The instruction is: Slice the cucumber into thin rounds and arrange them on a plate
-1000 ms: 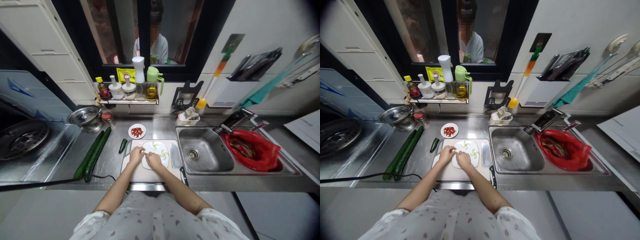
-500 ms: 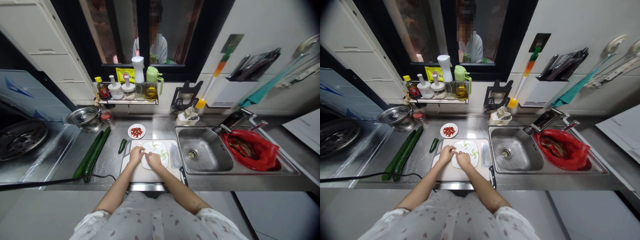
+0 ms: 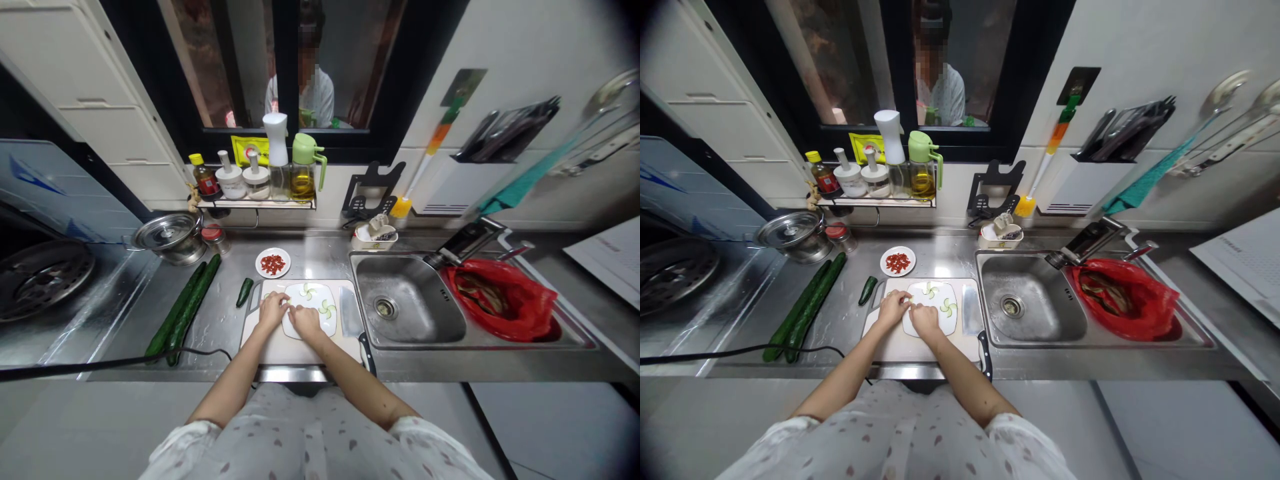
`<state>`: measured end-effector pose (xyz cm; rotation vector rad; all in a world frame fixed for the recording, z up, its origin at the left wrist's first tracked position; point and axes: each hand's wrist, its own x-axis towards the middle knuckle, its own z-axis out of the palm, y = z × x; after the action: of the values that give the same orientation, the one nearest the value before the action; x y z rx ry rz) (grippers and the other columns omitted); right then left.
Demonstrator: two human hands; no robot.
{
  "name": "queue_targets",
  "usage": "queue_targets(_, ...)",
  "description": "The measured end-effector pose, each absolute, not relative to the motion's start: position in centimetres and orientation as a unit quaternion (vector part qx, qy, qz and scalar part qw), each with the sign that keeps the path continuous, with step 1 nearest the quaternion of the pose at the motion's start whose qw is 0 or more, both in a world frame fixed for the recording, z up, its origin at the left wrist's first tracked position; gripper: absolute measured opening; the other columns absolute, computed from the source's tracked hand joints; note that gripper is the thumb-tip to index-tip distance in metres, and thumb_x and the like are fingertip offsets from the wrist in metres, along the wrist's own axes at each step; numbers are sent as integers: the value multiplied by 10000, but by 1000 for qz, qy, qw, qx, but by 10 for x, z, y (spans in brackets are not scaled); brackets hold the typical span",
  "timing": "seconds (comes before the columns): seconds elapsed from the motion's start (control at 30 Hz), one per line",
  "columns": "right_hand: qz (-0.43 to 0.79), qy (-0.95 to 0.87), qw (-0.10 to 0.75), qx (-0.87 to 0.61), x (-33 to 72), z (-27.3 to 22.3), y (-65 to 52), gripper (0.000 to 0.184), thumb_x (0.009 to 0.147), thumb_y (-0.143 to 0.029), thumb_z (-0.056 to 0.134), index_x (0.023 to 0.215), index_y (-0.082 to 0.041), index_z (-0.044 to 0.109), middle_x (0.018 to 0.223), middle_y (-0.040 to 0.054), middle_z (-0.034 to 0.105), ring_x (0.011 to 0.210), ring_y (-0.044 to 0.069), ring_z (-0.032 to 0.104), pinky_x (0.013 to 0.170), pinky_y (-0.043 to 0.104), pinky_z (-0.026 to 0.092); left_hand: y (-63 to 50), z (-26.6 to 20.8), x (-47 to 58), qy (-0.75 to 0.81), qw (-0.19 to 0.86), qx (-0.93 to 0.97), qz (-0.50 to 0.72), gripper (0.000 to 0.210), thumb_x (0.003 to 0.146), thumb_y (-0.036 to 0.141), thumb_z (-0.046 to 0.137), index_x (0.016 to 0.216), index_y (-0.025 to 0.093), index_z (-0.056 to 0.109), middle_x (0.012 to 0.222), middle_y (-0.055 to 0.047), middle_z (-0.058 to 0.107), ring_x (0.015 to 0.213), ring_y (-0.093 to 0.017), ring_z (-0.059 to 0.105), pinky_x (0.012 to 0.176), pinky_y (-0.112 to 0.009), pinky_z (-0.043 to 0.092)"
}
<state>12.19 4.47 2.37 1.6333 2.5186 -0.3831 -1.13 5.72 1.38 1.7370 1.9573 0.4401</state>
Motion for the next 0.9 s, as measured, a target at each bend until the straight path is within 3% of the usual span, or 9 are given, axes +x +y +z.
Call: queue_targets(0.9, -155, 817, 51, 553, 124, 29, 48, 346, 940, -318, 329, 1109, -204, 608, 992, 104, 671, 882, 190, 633, 720, 276, 399, 58, 14, -10, 717, 240, 633, 168, 234, 781, 243, 578, 990, 260, 680, 871, -38, 606, 891, -199, 552, 837, -325, 364)
